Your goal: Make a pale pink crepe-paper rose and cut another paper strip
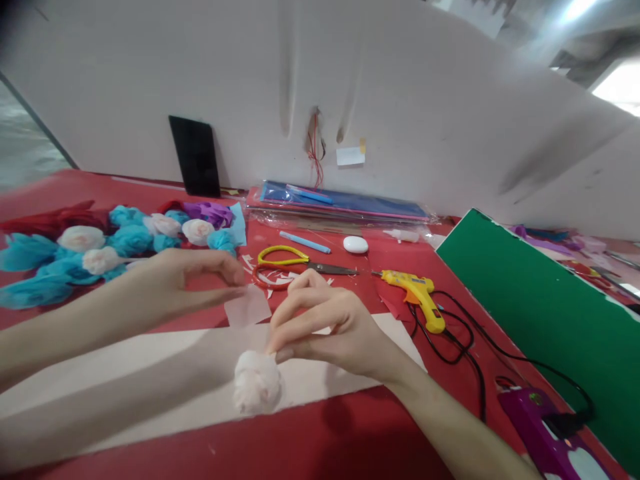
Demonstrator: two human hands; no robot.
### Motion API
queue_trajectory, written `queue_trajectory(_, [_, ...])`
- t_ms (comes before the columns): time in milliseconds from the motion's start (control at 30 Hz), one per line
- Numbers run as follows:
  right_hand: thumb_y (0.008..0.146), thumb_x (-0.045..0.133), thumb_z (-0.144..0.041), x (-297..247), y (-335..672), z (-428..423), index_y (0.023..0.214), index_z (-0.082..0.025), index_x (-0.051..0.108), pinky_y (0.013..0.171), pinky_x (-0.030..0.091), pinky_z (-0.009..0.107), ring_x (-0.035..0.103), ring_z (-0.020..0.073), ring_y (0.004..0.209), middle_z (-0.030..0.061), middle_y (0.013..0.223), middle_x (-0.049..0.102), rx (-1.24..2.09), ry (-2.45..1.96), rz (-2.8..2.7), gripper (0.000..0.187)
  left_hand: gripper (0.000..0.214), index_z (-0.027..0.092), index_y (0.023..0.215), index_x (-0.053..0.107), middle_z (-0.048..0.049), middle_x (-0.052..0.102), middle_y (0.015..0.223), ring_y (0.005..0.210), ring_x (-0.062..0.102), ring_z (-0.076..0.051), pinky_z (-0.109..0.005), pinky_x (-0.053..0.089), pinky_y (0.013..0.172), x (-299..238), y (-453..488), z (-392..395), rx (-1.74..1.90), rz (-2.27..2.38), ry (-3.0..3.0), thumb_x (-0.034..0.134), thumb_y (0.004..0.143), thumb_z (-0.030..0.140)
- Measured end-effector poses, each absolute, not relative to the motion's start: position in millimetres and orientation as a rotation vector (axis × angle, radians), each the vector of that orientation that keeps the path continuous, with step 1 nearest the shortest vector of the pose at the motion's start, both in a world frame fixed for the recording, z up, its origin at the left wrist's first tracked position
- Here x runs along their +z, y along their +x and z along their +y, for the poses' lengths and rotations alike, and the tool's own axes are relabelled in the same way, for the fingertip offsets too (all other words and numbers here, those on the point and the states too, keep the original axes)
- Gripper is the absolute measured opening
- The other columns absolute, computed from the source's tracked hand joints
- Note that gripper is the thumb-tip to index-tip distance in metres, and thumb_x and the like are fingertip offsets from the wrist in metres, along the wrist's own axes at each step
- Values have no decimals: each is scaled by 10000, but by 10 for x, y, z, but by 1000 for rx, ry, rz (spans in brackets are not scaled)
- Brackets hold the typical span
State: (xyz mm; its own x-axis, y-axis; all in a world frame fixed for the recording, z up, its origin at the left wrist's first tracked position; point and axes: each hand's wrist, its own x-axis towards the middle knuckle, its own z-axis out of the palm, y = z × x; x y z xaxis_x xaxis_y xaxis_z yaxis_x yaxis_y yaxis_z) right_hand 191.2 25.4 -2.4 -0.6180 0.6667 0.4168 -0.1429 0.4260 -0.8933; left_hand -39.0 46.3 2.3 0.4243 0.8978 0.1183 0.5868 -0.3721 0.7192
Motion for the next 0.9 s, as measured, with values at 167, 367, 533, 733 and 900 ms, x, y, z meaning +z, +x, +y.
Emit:
queue_trajectory(167, [823,673,-295,-130,1860,239,771,-360,750,716,405,307,453,132,713,-23,775,546,1384,-559,-1590,114,150,239,831,667,42,718,846,764,663,-123,-167,514,668,83,-323,311,867,1153,1904,625,780,374])
queue_trajectory(367, [749,709,-462,-139,1774,179,692,-352,723,693,433,271,452,116,703,-32,778,463,1503,-619,-1367,124,23,232,721,698,72,696,726,683,645,-57,-68,469,595,108,-242,235,901,991,1653,684,734,246])
queue_trajectory(533, [760,713,-399,-145,1776,186,709,-322,727,685,454,303,470,122,662,-21,775,514,1461,-672,-1384,94,64,199,684,630,75,641,677,639,616,-54,-90,471,565,53,-217,240,926,932,1492,679,708,232])
queue_trajectory(733, [737,757,-242,-100,1819,178,764,-299,772,813,433,358,514,157,775,16,825,651,1210,-707,-1584,65,37,198,750,612,67,655,745,734,642,-69,-135,518,677,82,-268,259,1120,984,1565,619,782,214])
queue_trajectory(900, [785,709,-216,56,1762,86,751,-276,772,709,431,343,510,151,664,4,664,685,1050,-764,-1843,93,58,223,743,606,64,666,737,709,636,-80,-145,525,648,184,-320,207,1276,1048,1676,641,789,215])
